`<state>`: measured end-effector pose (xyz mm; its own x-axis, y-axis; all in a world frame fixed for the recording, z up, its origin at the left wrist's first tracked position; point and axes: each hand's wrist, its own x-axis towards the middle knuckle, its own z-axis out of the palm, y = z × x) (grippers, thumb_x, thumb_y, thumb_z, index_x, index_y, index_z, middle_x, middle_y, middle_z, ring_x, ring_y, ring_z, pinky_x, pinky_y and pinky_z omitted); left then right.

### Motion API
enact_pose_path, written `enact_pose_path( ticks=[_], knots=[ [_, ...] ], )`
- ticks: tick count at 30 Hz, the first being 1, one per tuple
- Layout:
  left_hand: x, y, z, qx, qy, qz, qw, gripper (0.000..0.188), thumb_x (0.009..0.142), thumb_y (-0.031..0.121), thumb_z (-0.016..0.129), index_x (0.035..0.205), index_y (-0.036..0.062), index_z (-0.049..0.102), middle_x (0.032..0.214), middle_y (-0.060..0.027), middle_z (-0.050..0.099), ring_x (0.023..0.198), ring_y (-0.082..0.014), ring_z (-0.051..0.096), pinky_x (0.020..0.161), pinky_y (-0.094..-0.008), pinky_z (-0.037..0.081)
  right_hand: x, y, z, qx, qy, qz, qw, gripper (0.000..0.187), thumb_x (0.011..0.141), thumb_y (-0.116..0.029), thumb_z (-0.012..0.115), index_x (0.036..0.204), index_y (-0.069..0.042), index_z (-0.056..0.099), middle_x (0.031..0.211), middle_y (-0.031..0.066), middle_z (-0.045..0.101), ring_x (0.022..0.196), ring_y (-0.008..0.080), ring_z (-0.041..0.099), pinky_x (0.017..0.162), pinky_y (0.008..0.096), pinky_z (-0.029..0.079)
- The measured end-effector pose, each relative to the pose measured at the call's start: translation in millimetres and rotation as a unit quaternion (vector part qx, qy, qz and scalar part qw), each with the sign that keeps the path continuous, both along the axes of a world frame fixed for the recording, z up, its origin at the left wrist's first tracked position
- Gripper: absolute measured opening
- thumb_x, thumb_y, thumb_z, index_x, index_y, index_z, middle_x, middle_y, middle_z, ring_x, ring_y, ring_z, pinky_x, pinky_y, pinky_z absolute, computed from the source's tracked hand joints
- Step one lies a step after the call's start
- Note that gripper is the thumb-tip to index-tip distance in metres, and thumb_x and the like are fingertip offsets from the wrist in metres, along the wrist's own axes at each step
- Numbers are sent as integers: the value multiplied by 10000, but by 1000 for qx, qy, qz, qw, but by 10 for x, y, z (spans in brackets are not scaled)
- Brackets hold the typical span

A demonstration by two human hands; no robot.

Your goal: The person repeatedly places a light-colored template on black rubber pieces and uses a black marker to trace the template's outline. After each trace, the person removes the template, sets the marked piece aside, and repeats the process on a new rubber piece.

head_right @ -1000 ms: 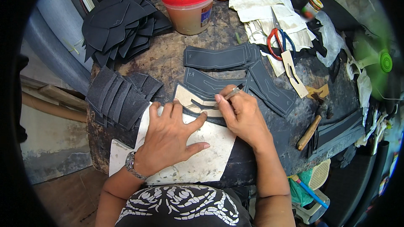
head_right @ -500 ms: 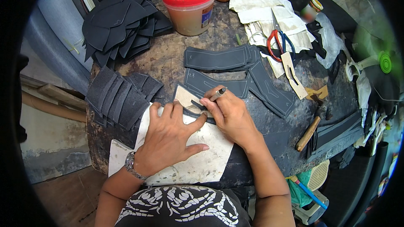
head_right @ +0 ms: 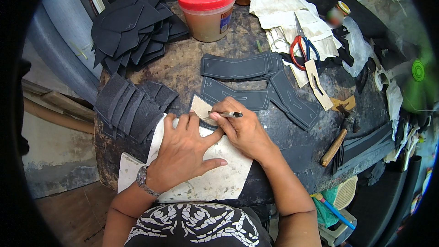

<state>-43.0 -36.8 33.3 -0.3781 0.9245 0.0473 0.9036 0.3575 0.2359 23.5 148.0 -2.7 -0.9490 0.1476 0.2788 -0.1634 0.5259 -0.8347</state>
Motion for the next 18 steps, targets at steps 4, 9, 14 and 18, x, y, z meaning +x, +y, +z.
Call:
enact_pose_path(
  ticks=[4, 9, 14, 18],
  knots=[
    [11, -12, 2, -11, -4, 1, 1000, 629, 845, 619, 705, 1297, 182, 702, 1125, -280, 585, 1076, -364, 537, 988, -559, 351, 29, 108, 52, -27, 92, -52, 994, 102, 1014, -48, 595, 983, 46, 620, 978, 159, 637, 892, 312, 640, 827, 368, 516],
    [31, -17, -39, 9, 14, 6, 1000, 643, 869, 613, 683, 1339, 174, 681, 1085, -260, 585, 1069, -358, 538, 980, -549, 356, 224, 258, 201, 95, -45, -112, 988, 148, 938, -65, 671, 1030, 27, 602, 976, 163, 582, 902, 356, 596, 816, 402, 495],
    [-23, -33, -48, 42, 2, 23, 999, 531, 951, 517, 642, 1296, 116, 686, 1021, -193, 600, 1033, -321, 562, 945, -507, 369, 294, 226, 173, 246, -151, -64, 955, 403, 824, -151, 807, 1125, 31, 610, 1070, 175, 555, 1025, 370, 535, 900, 441, 458],
    [-188, -21, -74, 100, -42, 98, 989, 209, 1016, 223, 587, 1076, 58, 700, 974, -97, 635, 960, -270, 589, 918, -442, 381, 296, 187, 134, 242, -163, -66, 954, 392, 817, -150, 815, 1087, 24, 589, 1069, 175, 550, 1034, 375, 524, 923, 448, 442]
  ],
)
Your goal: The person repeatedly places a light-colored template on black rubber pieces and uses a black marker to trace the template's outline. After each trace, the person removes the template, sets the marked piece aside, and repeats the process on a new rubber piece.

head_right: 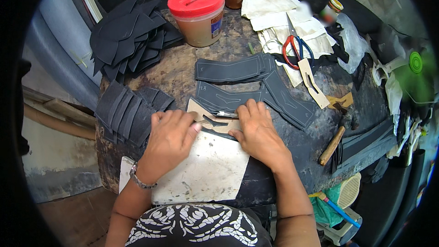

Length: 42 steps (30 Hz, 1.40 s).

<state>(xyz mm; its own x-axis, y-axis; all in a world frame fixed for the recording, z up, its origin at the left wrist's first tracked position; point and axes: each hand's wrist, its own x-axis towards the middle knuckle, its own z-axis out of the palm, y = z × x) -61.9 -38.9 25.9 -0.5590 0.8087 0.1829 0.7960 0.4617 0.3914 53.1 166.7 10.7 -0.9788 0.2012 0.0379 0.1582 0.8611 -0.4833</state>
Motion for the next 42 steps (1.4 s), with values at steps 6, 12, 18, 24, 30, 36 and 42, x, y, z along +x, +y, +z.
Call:
enact_pose_path(
  ticks=[6, 12, 18, 24, 30, 36, 42],
  knots=[
    [-234, 79, -85, 26, 36, 53, 998, 127, 952, 96, 612, 1037, 35, 683, 957, -107, 639, 960, -289, 594, 916, -443, 411, 104, 150, 69, -89, 53, 3, 995, 314, 846, -86, 786, 1071, -16, 579, 978, 170, 590, 943, 381, 588, 867, 439, 479],
    [-345, 365, -205, 73, -2, -81, 994, 249, 924, 77, 686, 1156, -13, 700, 1212, -152, 679, 1129, -315, 617, 992, -417, 470, 356, 656, 162, -313, 115, -173, 927, 172, 935, -57, 719, 1057, -5, 608, 973, 26, 626, 905, 102, 570, 851, 274, 465],
    [-413, 760, -279, 25, 16, -178, 984, 320, 896, 134, 730, 1176, -20, 715, 1229, -119, 677, 1099, -275, 614, 965, -382, 500, 536, 1004, 62, -265, 153, -272, 912, 171, 930, -75, 716, 1060, 1, 636, 920, 16, 624, 852, 100, 551, 806, 259, 444],
    [-502, 775, -307, 26, 22, -212, 977, 355, 876, 148, 754, 1184, -24, 710, 1186, -115, 669, 1067, -268, 611, 939, -366, 516, 572, 1086, -6, -81, 127, -331, 932, 149, 936, -76, 701, 1052, -17, 628, 925, 21, 614, 859, 119, 556, 793, 276, 446],
    [-467, 814, -395, 68, -39, -167, 983, 327, 840, 154, 789, 1075, -52, 692, 1143, -144, 590, 1095, -296, 553, 942, -423, 483, 333, 748, -16, -248, 173, -136, 943, 152, 943, -68, 665, 1067, 6, 617, 1034, 97, 613, 1006, 211, 565, 930, 336, 449],
    [-419, 769, -458, 130, -49, -145, 980, 210, 835, 80, 775, 986, -30, 679, 1186, -156, 584, 1109, -295, 537, 985, -451, 415, 97, 504, -35, -122, 129, -49, 983, 174, 838, 13, 691, 1002, -3, 636, 1371, 121, 628, 1259, 328, 533, 1059, 414, 433],
    [-448, 718, -389, 110, -17, -207, 972, 205, 828, 42, 765, 1019, 16, 698, 1212, -114, 608, 1123, -286, 555, 1044, -452, 347, 89, 428, 9, -54, 190, -8, 980, 149, 776, 41, 687, 908, -10, 639, 1322, 124, 641, 1269, 324, 527, 1067, 425, 425]
  ],
)
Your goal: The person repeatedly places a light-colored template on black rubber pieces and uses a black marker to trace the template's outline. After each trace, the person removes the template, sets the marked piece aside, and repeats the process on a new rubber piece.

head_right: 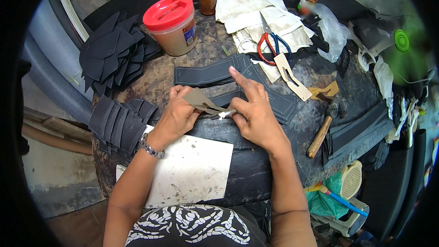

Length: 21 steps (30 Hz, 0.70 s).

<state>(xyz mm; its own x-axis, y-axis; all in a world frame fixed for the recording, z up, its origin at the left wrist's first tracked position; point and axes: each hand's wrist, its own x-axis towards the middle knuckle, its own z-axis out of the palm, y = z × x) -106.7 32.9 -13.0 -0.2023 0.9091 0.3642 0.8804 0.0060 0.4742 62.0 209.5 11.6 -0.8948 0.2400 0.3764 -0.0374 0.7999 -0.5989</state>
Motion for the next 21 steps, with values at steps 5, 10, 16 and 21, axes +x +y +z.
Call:
enact_pose_path(
  ticks=[5, 10, 16, 21],
  knots=[
    [176, 17, 125, 46, 27, 66, 996, 348, 871, 84, 743, 1202, 3, 668, 1299, -163, 606, 1254, -327, 534, 1083, -475, 356, 142, 182, 8, -25, -16, -8, 1000, 162, 779, 9, 681, 930, -31, 638, 1024, 121, 637, 1115, 330, 573, 976, 437, 452],
    [629, -180, 95, -90, 63, 102, 989, 551, 998, 324, 623, 1419, -24, 556, 1456, -270, 531, 1386, -392, 467, 1099, -521, 373, 522, 653, 46, -176, -87, -246, 949, 169, 905, -68, 691, 1046, 12, 642, 948, 151, 609, 853, 240, 607, 792, 358, 487],
    [773, -344, 81, -177, 105, 110, 972, 588, 1043, 446, 521, 1408, -10, 586, 1508, -224, 521, 1395, -365, 480, 1112, -565, 336, 466, 661, -61, 121, 23, -212, 969, 165, 927, -38, 646, 1083, 15, 636, 909, 170, 633, 752, 349, 575, 763, 402, 491],
    [725, -494, 96, -168, 84, 114, 976, 568, 1044, 418, 527, 1404, -16, 587, 1493, -207, 544, 1406, -341, 473, 1123, -570, 316, 241, 297, 22, -358, -39, -179, 915, 221, 977, -1, 588, 1186, -4, 662, 992, 115, 649, 839, 213, 613, 781, 339, 501]
  ],
)
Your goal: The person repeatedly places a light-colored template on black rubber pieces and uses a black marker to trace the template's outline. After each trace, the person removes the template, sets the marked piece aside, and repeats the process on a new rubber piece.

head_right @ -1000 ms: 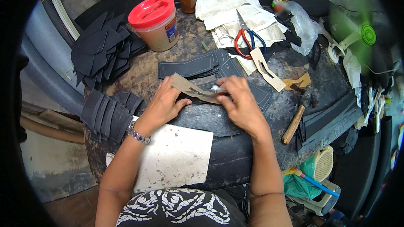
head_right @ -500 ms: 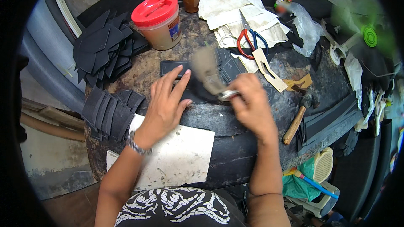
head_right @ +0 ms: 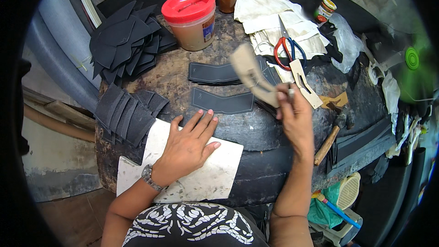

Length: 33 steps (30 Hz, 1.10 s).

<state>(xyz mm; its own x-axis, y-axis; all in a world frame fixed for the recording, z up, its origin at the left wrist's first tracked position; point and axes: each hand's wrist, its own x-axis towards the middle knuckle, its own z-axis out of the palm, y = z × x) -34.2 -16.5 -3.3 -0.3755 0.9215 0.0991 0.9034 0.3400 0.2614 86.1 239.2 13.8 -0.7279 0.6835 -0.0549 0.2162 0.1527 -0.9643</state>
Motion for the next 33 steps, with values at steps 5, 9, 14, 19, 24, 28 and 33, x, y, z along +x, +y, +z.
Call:
enact_pose_path(
  ticks=[5, 9, 14, 19, 24, 28, 33],
  knots=[
    [-6, -19, -72, 26, -5, -12, 1000, 536, 1025, 372, 573, 1392, -19, 594, 1473, -208, 557, 1403, -344, 471, 1122, -570, 321, -395, -248, -147, 216, -52, 146, 964, 222, 936, 10, 617, 1143, -17, 691, 974, 134, 630, 910, 293, 657, 820, 367, 515],
    [-22, -3, -90, 40, -14, -35, 998, 526, 1014, 357, 593, 1379, -20, 603, 1462, -215, 561, 1400, -357, 469, 1123, -573, 322, -502, -347, -193, 335, -98, 113, 930, 273, 896, -13, 647, 1152, -79, 716, 985, 151, 638, 923, 374, 669, 801, 463, 526],
    [-27, 12, -88, 44, 1, -39, 998, 511, 1011, 356, 592, 1382, 5, 608, 1478, -236, 535, 1398, -370, 467, 1123, -587, 321, -508, -399, -176, 345, -121, 103, 925, 269, 893, -7, 648, 1148, -69, 709, 972, 160, 627, 900, 375, 661, 791, 460, 517],
    [-37, 15, -72, 41, -4, -37, 998, 511, 1005, 358, 596, 1389, 21, 607, 1501, -266, 496, 1402, -384, 460, 1116, -597, 329, -502, -371, -187, 350, -124, 120, 921, 266, 899, -20, 643, 1141, -90, 727, 983, 142, 647, 905, 367, 679, 785, 465, 531],
    [-37, 14, -63, 41, -9, -37, 998, 513, 1001, 352, 598, 1390, 18, 607, 1495, -286, 488, 1403, -405, 453, 1115, -600, 332, -495, -370, -208, 353, -125, 116, 920, 253, 893, -28, 651, 1126, -88, 728, 976, 139, 650, 896, 370, 681, 780, 473, 529],
    [-38, 20, -56, 45, -9, -34, 998, 511, 999, 345, 597, 1391, 17, 607, 1491, -288, 490, 1410, -410, 448, 1123, -606, 325, -497, -373, -206, 353, -123, 116, 920, 243, 892, -34, 650, 1117, -88, 726, 978, 140, 650, 886, 374, 681, 776, 478, 530],
    [-49, 26, -30, 40, -6, -37, 999, 516, 1001, 340, 588, 1396, 10, 597, 1485, -291, 491, 1422, -414, 436, 1130, -620, 313, -493, -388, -190, 334, -128, 115, 927, 271, 872, 8, 654, 1137, -35, 691, 972, 174, 629, 919, 403, 653, 804, 459, 502]
  ],
)
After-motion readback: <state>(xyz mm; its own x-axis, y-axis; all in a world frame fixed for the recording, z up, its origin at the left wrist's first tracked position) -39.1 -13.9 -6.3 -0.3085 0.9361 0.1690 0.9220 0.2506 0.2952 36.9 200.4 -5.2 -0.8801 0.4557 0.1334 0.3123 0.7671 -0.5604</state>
